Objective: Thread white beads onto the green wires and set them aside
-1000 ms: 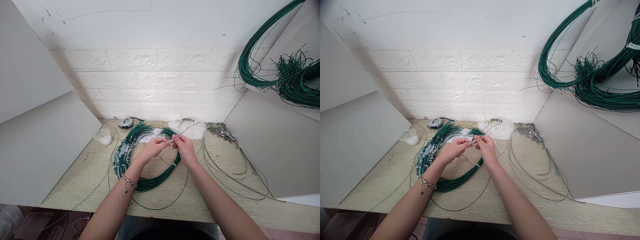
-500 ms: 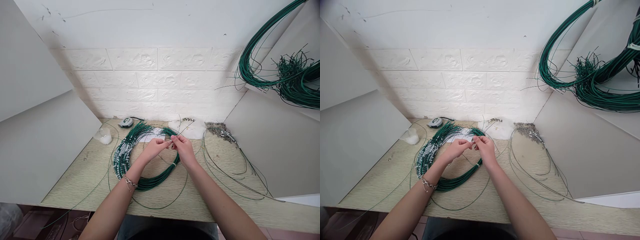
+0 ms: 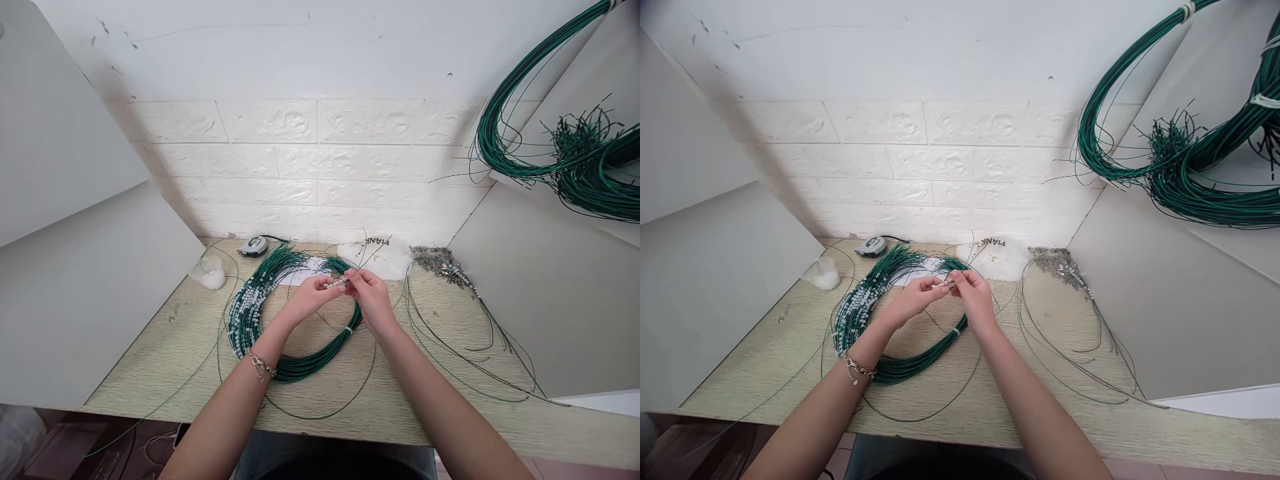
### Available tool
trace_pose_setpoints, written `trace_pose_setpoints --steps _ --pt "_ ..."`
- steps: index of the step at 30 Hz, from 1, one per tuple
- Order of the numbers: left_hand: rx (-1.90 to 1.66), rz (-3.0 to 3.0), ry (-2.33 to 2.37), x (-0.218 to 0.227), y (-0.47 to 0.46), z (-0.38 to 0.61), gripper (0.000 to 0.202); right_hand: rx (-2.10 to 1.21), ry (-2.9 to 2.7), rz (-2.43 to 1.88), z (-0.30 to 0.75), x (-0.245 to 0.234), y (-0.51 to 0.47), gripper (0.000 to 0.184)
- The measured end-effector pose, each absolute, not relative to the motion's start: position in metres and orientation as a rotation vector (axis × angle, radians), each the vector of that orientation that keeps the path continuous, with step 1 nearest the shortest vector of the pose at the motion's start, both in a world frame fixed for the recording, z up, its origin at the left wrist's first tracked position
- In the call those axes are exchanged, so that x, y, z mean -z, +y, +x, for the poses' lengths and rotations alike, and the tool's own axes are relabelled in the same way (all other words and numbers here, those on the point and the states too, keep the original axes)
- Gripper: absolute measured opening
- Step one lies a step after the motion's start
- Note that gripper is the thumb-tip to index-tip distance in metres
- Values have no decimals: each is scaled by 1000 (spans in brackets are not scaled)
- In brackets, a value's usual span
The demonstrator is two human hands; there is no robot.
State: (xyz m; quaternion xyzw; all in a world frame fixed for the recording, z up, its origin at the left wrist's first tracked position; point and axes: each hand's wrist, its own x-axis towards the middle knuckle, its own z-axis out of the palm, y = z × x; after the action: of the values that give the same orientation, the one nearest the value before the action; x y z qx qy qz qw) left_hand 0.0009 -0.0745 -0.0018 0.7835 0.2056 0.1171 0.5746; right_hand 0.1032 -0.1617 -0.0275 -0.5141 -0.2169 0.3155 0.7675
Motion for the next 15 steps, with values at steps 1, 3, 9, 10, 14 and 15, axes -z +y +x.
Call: trace_pose_setpoints --steps 1,3,9,10,14,15 --pt "-271 1815 437 1 -74 0 34 -670 -465 -1094 105 24 -163 24" --pt "-238 1789 375 1 -71 -2 41 -637 -452 -1036 109 11 -166 24" --pt "-190 1839 330 -2 -65 -8 43 -413 -609 -884 118 -60 -198 20" --pt "-216 1869 323 -2 -64 -8 41 -351 -664 -867 117 -74 -207 19" --pt "-299 1953 329 1 -63 -6 39 -77 -859 -834 107 -124 -248 10" --pt "-308 1962 323 2 -63 -5 39 -6 -889 -840 105 -134 -259 10"
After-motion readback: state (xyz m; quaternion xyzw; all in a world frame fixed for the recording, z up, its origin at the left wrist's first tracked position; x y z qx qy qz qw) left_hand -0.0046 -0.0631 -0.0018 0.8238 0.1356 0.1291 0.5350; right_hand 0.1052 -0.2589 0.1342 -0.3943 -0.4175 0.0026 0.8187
